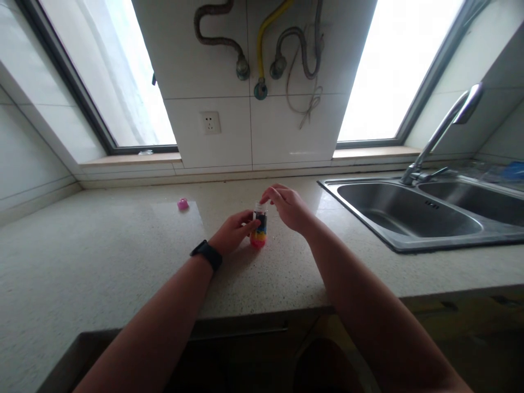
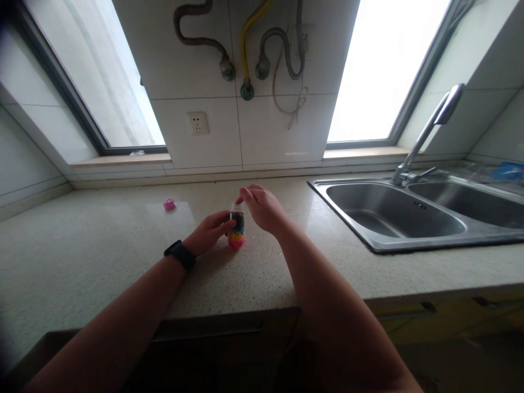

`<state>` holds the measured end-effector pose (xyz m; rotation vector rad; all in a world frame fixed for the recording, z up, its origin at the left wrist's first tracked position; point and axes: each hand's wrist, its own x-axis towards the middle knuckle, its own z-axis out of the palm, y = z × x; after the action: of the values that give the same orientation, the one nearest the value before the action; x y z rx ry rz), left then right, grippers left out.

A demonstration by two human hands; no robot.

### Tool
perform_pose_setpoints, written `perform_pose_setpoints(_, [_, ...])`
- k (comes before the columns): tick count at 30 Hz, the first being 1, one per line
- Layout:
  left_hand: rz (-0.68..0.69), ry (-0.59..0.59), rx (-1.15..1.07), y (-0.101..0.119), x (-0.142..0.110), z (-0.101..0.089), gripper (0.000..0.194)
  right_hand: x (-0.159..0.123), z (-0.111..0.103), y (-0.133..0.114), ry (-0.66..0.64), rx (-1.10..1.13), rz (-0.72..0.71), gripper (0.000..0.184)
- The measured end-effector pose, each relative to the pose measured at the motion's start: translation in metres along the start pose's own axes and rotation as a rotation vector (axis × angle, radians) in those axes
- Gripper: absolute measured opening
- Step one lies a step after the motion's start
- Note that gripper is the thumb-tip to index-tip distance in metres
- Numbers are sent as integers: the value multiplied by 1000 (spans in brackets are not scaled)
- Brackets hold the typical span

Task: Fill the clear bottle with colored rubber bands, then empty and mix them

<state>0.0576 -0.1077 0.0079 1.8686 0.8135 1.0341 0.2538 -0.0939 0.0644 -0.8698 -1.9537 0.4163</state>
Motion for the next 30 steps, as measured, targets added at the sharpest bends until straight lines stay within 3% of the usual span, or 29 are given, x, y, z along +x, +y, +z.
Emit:
perform_pose_setpoints(5, [-37,75,-98,-7,0,-4,42,1,10,16,19,114,131,37])
perform_pose_setpoints(12, [-2,197,-133,-12,2,-12,43,-7,31,27,-244,299,344,33])
perform_pose_setpoints(16, [12,281,-129,-14,2,-13,41,-11,46,28,-375,378,248,39])
perform_pose_setpoints(22, [89,340,33,-14,-1,-22,39,-9,58,38,-308,373,193,36])
perform_pose_setpoints(26, [107,520,353,-25,-2,-56,40,-7,58,51,-231,337,208,37])
perform_pose_setpoints(30, [56,773,685,-51,-13,-118,37,-6,58,59,-214,328,196,39])
